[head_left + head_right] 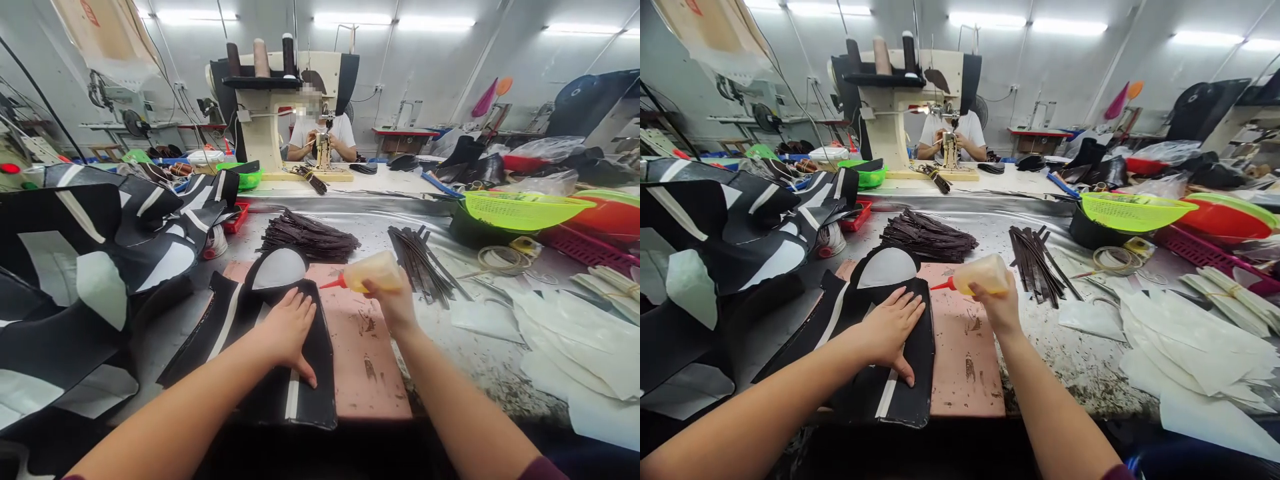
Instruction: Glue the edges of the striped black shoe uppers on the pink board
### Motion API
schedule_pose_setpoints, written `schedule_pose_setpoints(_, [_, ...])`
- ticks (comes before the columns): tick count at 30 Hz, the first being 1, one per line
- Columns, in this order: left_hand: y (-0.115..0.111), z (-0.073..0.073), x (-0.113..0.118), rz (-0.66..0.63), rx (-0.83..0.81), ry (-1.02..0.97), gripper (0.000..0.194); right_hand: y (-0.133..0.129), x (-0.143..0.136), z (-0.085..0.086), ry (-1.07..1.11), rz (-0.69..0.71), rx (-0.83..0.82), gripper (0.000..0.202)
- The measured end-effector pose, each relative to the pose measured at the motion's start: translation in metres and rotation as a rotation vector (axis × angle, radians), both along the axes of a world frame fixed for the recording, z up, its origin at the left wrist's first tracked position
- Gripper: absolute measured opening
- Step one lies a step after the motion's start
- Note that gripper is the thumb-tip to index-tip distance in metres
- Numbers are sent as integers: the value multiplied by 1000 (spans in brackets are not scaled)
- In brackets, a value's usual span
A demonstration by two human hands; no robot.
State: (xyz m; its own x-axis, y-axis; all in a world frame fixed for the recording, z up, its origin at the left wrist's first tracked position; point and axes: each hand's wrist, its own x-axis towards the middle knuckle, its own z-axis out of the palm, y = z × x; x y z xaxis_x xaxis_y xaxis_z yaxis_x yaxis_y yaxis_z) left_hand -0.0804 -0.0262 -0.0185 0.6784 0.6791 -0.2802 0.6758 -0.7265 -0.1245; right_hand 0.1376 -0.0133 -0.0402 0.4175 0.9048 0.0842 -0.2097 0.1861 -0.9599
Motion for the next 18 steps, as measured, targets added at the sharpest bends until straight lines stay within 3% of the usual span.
schedule_pose_setpoints(6, [-2, -3, -2, -12, 18, -55, 119, 28, -19, -2, -260, 41, -53, 59])
schedule_pose_setpoints(16, [-1, -9, -4, -43, 43, -82, 115, 23, -16, 1, -319, 26, -54, 57])
schedule_pose_setpoints(18, [-1, -8, -4, -40, 37, -69, 116, 19, -13, 0, -286, 75, -58, 57])
